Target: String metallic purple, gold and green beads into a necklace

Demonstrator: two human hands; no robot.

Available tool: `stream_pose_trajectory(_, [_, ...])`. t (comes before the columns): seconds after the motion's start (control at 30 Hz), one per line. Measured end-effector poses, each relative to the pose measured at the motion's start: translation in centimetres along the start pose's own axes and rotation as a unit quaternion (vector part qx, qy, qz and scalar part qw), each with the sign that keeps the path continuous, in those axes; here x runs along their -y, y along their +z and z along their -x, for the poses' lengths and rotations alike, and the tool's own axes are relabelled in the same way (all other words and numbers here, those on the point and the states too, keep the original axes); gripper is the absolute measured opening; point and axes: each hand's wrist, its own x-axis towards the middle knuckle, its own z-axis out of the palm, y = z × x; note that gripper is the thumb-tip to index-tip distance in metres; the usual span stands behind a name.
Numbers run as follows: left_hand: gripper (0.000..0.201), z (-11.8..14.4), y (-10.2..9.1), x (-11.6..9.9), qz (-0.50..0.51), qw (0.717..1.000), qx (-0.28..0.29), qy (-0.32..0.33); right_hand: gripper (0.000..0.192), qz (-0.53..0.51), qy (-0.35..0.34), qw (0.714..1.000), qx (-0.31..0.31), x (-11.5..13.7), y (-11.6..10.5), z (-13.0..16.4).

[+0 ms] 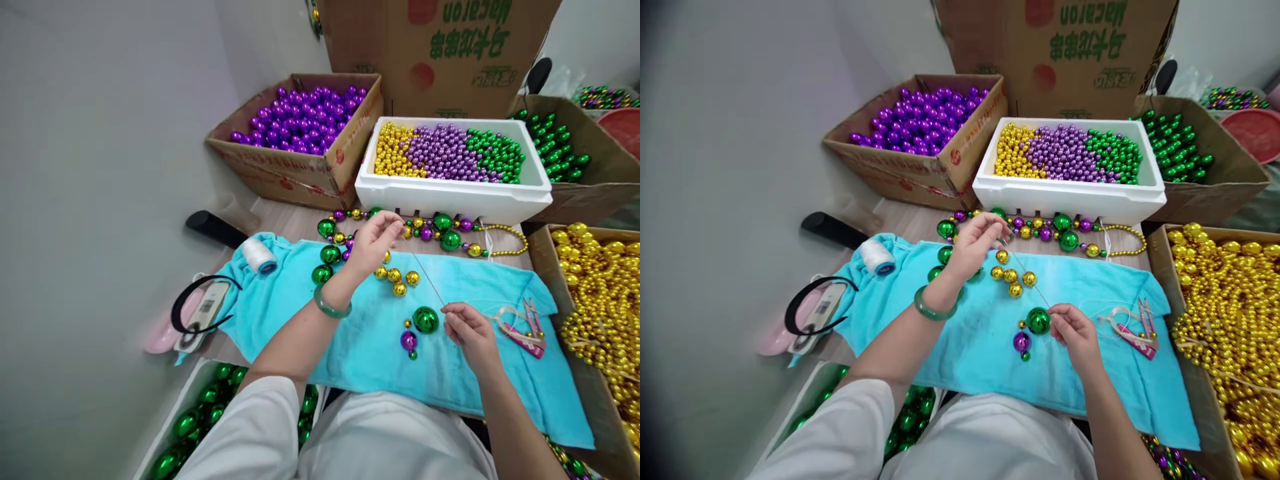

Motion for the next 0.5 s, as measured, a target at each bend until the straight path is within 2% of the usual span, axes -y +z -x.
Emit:
stream_pose_trajectory(0.07, [0.017, -4.3, 0.4, 1.0, -0.130, 0.990, -0.013, 0.059, 0.025, 0.000, 0.002, 1.000, -0.009, -0.3, -0.3, 0.0])
stream_pose_trajectory(0.13, [0.012, -9.1, 1.2, 1.7, -0.258, 0.960, -0.003, 0.112, 0.024, -0.004, -0.006, 1.000, -0.013, -0.5, -0.4, 0.1])
stream_pose_trajectory(0.27, [0.020, -18.0, 4.3, 2.9, -0.409, 0.903, 0.081, 0.104, 0.024, 0.001, -0.029, 1.000, -0.011, -0.6, -0.5, 0.3])
stream_pose_trajectory(0.33, [0.019, -21.2, 6.2, 3.5, -0.418, 0.897, 0.123, 0.073, 0.022, 0.003, -0.034, 0.999, -0.016, -0.7, -0.7, 0.5])
stream_pose_trajectory(0.4, [0.014, -23.5, 8.2, 4.3, -0.385, 0.910, 0.154, 0.013, 0.022, -0.002, -0.035, 0.999, -0.025, -0.7, -1.0, 0.7])
stream_pose_trajectory(0.5, [0.007, -25.6, 10.7, 5.6, -0.333, 0.928, 0.154, -0.071, 0.020, -0.014, -0.040, 0.998, -0.043, -0.7, -1.5, 0.9])
